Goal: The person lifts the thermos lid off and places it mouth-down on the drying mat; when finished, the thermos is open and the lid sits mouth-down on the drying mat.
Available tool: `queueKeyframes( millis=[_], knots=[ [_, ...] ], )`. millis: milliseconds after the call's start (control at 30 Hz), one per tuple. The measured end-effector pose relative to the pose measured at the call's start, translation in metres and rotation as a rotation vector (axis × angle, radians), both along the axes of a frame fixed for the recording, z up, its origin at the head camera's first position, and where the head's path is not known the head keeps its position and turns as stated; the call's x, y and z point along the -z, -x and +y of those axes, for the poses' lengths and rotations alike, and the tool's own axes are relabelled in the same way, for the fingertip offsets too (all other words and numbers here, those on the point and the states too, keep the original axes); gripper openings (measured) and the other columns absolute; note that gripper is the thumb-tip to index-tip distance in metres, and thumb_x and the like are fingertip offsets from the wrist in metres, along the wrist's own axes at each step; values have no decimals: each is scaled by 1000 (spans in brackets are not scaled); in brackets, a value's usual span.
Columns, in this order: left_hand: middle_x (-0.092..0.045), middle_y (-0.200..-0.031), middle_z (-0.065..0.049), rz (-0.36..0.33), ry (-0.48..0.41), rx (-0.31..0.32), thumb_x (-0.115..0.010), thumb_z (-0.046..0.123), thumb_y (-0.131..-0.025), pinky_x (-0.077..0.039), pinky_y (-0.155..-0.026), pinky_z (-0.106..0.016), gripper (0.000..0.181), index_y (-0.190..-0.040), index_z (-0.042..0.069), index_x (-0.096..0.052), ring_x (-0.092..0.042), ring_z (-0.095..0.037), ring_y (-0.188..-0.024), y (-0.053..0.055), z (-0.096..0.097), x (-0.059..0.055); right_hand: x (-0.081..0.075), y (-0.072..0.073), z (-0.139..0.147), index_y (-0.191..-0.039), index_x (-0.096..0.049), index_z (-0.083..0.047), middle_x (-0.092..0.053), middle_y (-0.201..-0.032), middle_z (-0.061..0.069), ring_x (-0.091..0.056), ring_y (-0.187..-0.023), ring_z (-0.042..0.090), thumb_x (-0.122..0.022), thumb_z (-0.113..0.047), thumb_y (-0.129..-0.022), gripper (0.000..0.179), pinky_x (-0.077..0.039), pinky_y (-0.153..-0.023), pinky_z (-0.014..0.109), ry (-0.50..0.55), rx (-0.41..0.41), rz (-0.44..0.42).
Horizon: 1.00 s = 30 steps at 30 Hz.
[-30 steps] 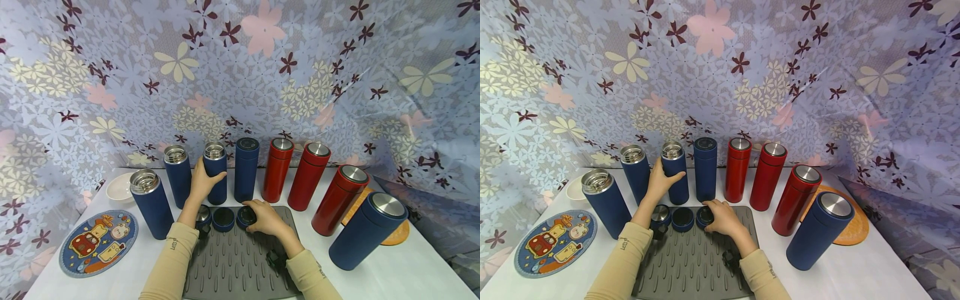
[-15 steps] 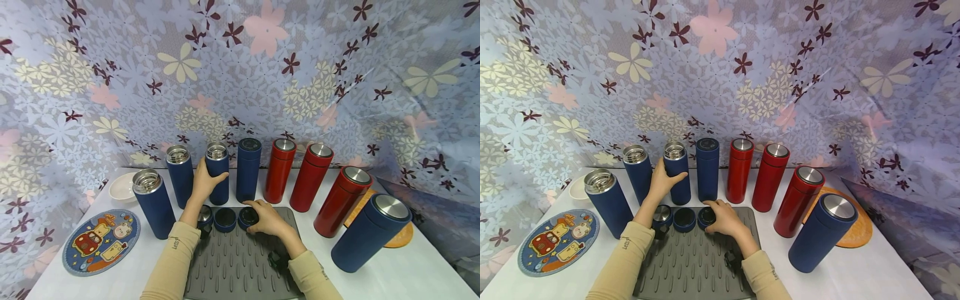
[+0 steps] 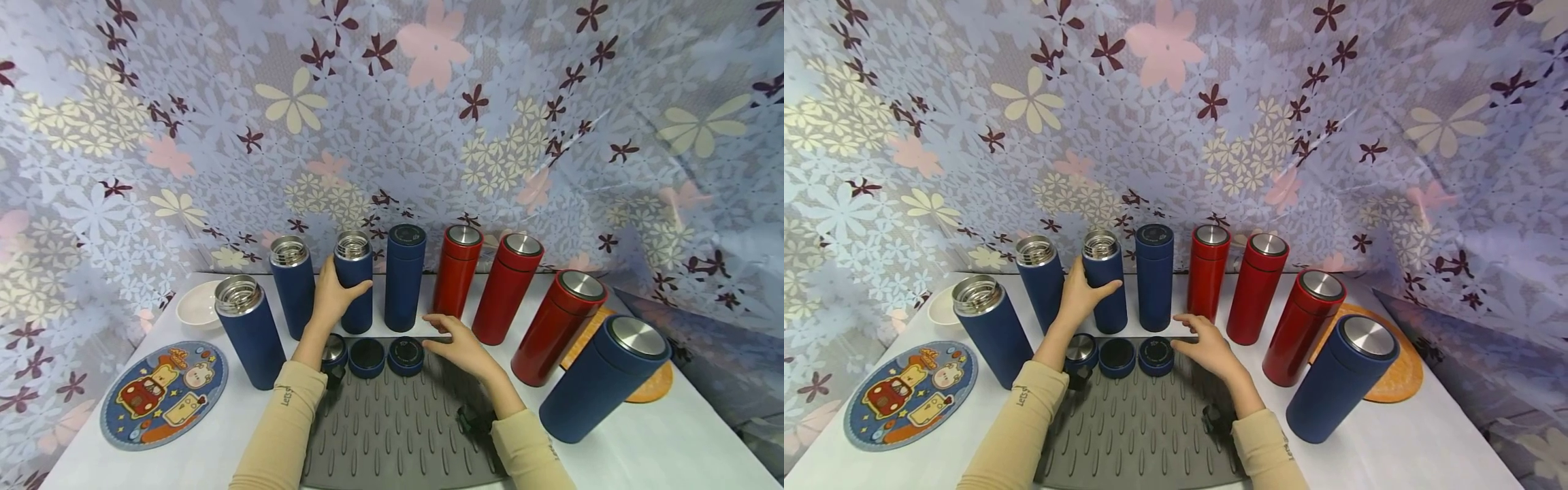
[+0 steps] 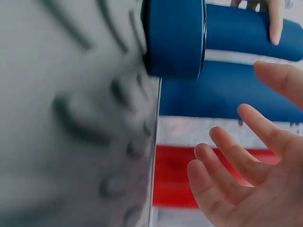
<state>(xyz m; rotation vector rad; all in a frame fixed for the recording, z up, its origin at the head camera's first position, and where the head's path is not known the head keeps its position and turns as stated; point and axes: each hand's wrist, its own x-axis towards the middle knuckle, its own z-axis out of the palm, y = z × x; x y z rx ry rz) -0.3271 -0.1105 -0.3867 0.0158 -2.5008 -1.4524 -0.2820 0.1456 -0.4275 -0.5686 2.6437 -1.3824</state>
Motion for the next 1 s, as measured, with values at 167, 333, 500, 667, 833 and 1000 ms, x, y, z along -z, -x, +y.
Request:
queueKeyframes(
  millis=[167,333,500,667,833,1000],
  knots=[
    [-30,-144,-21,0,8,-1,-74,33,-77,-31,-104,-50,93,-146,4,-19,-35,-37,-128,0,1,1,-2,-4,14,-129,-50,-4,-52,-125,20,-48,-116,38,-64,-14,-85,47,-42,-94,50,-14,71,-23],
    [-30,-144,-21,0,15,-7,-74,33,-77,-31,-104,-51,93,-146,3,-19,-35,-37,-129,0,1,0,8,0,32,-129,-50,-3,-50,-126,21,-46,-115,39,-64,-18,-85,48,-41,-94,52,-34,96,-43],
    [-29,-144,-21,4,9,-15,-74,33,-78,-31,-104,-50,92,-145,2,-19,-34,-37,-129,0,2,-3,9,1,44,-129,-49,-2,-47,-130,24,-45,-118,41,-63,-20,-87,48,-40,-93,54,-71,80,-57],
    [-27,-145,-21,5,8,-7,-72,33,-79,-30,-104,-50,93,-145,1,-17,-33,-38,-130,1,4,-5,8,2,49,-130,-49,0,-45,-132,26,-42,-121,44,-62,-18,-87,48,-38,-94,57,-59,81,-76],
    [-16,-149,-20,44,-37,-25,-73,33,-78,-27,-105,-53,98,-148,9,-9,-25,-38,-134,-7,7,-6,9,3,52,-130,-49,0,-45,-131,27,-43,-120,43,-62,-18,-87,48,-37,-94,58,-75,87,-88],
    [-13,-150,-17,227,-71,-101,-73,33,-78,-26,-104,-55,96,-149,16,-9,-19,-37,-136,-23,17,-13,11,2,52,-129,-49,0,-46,-130,27,-43,-119,43,-63,-18,-86,49,-37,-94,58,-84,86,-93]
  ],
)
